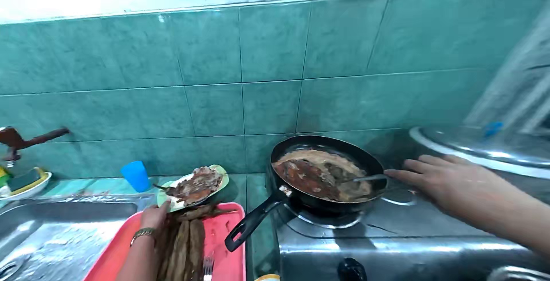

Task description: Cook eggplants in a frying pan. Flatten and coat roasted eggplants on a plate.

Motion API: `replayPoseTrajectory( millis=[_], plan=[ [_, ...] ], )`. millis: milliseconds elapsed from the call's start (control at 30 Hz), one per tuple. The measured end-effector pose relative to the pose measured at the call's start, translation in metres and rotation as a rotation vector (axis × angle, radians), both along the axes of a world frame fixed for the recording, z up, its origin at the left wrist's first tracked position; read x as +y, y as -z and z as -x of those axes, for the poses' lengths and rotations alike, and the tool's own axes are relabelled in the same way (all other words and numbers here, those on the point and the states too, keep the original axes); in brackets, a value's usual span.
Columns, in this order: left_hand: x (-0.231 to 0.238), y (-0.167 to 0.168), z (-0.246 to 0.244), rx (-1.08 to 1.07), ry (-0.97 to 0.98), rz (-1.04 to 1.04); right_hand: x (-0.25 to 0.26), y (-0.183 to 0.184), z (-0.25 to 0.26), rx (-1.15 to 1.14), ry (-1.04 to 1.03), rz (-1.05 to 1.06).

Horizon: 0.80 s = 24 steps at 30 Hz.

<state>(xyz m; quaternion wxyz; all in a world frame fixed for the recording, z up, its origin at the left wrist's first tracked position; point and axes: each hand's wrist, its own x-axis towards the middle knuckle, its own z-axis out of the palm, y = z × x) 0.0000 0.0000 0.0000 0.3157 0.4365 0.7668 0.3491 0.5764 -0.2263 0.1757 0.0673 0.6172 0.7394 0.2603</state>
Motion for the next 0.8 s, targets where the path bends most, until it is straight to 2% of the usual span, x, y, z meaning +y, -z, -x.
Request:
replayPoseTrajectory(
  millis=[167, 300, 467, 667, 800],
  plan=[
    [0.008, 0.005, -0.001, -0.058, -0.055, -0.071, 0.014, 0.008, 0.004, 0.006, -0.102, 0.035],
    [0.005, -0.001, -0.008, -0.189, -0.105, -0.196, 0.028, 0.024, 0.007, 0.045, -0.244, -0.047],
    [-0.010, -0.009, -0.007, -0.332, -0.151, -0.334, 0.034, 0.037, 0.003, 0.036, -0.312, -0.132],
    [-0.070, -0.049, -0.011, -0.566, -0.173, -0.414, 0.034, 0.044, 0.002, 0.041, -0.353, -0.169],
    [-0.122, -0.076, -0.021, -0.691, -0.171, -0.414, 0.033, 0.020, 0.021, 0.055, -0.286, -0.129]
  ],
)
